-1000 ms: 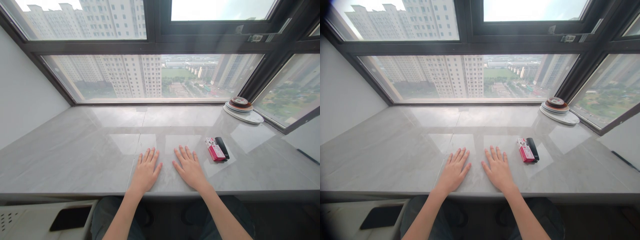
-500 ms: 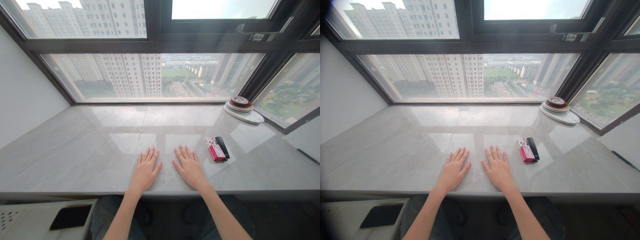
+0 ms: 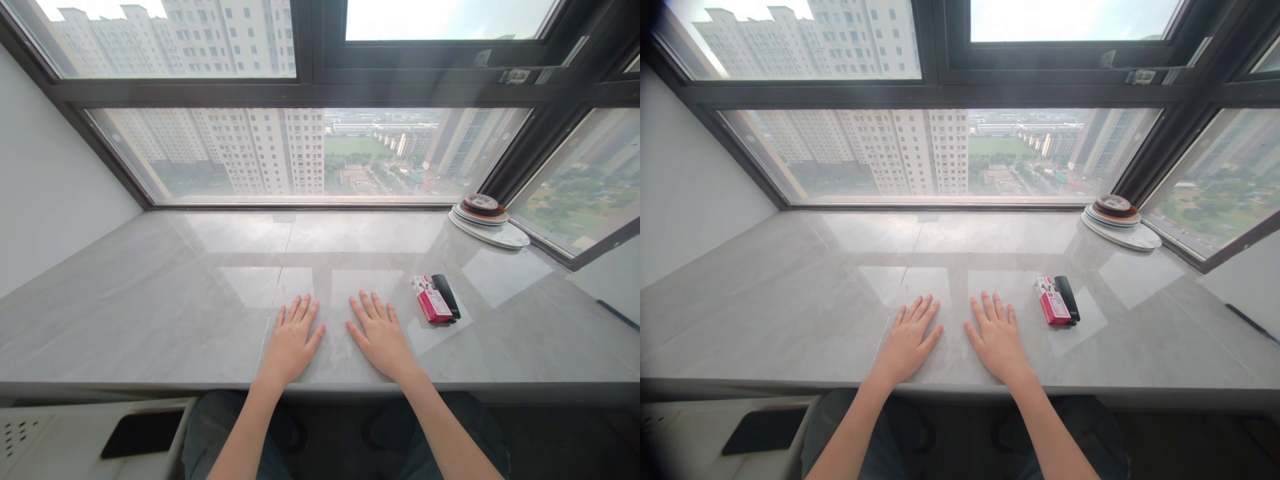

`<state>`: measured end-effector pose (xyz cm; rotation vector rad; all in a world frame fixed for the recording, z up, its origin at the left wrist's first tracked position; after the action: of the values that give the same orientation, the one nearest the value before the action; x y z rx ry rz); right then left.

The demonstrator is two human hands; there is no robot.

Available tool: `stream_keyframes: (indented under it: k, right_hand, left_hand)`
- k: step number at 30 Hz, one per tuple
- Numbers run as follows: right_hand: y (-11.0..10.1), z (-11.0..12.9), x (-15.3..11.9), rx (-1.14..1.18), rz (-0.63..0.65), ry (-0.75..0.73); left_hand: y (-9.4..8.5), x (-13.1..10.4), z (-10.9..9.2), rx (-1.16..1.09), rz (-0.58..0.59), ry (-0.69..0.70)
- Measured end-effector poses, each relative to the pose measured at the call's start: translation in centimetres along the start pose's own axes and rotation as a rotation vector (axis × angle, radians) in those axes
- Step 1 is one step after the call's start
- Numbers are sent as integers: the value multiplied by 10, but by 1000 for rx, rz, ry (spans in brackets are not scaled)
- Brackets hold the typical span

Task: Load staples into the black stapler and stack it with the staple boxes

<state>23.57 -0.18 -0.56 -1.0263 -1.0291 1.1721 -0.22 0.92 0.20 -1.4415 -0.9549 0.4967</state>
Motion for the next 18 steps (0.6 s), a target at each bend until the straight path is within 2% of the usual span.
stream_keyframes:
  k: [18]
  right_hand:
    - [1,0,0,9,-11,-9]
  left_hand:
    - [1,-1,1,-49,-22,1]
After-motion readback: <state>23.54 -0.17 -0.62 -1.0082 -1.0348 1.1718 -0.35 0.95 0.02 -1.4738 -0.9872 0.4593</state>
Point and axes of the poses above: each hand's wrist, its own x-axis towards the middle knuckle, its own y-axis out of the palm, z = x × y, the point moved 1 cm from there along x, towards the middle knuckle, and after that the axes turned 14 degrees about y, right-handed, at the moved point
